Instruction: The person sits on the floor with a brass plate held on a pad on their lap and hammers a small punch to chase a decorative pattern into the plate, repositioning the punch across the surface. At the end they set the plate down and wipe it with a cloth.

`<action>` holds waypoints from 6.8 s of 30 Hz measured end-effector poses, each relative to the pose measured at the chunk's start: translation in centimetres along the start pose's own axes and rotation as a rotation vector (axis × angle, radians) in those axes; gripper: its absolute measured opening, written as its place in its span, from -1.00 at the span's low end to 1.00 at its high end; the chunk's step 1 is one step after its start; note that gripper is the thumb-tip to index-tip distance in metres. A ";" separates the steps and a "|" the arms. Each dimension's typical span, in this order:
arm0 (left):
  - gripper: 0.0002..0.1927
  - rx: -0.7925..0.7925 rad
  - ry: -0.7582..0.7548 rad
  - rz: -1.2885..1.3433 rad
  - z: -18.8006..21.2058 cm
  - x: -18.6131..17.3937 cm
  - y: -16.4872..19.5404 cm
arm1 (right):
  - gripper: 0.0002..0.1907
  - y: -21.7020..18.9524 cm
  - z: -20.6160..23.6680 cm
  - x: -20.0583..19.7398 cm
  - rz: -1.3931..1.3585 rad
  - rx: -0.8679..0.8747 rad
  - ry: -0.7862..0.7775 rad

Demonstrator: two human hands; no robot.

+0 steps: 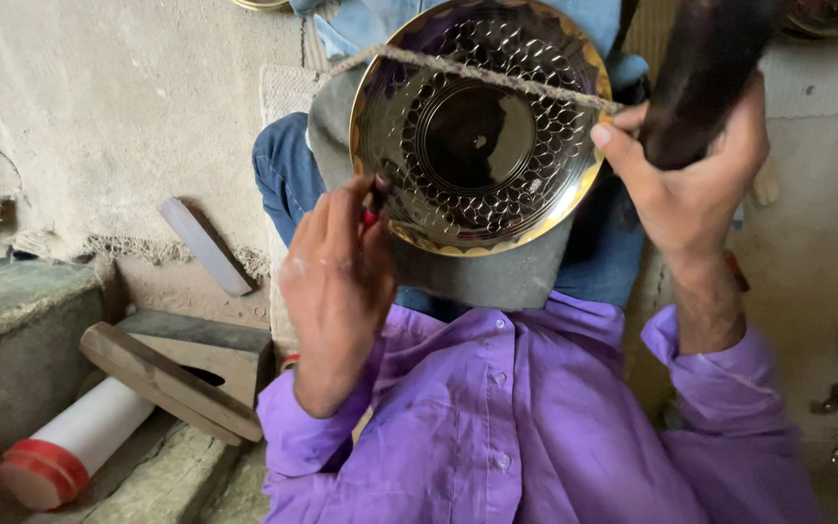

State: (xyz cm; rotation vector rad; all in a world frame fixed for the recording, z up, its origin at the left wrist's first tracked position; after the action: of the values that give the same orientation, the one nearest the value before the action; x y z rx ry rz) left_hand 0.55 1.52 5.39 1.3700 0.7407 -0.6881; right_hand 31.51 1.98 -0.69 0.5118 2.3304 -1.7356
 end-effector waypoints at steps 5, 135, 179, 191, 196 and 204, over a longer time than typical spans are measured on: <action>-0.67 0.036 0.060 0.102 -0.7 -1.1 -0.2 | -0.39 2.6 5.5 -1.0 -0.063 0.096 0.153; -0.46 0.399 -0.695 0.474 -5.6 4.9 1.9 | -0.42 -4.4 2.5 -7.4 0.536 0.082 -0.605; -0.42 0.579 -0.764 0.428 -6.7 5.5 2.6 | -0.11 -3.7 8.2 -4.0 0.485 0.030 -0.323; -0.55 -0.010 -0.322 0.492 -2.1 3.9 2.3 | -0.02 -5.9 -4.9 -3.7 0.700 0.234 -1.001; -0.60 -0.062 -0.222 0.472 -1.4 3.9 2.1 | -0.02 -6.6 -7.8 -2.5 0.764 -0.019 -1.109; -0.63 0.102 -0.288 0.499 -3.1 3.9 1.7 | -0.02 -4.9 -4.7 -4.3 0.680 -0.009 -0.934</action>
State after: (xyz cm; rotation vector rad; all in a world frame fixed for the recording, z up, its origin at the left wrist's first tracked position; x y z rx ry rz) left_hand 4.09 4.74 3.16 1.4359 0.1221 -0.5113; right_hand 33.79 4.54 6.60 0.3193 1.2981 -1.2271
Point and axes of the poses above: each hand's wrist, its own z-axis away from the middle knuckle, its own x-axis out of the palm, y = z × x, the point moved 2 cm from there along -z, towards the middle knuckle, and after that the axes turned 12 degrees about -x, right-handed, at the moved point
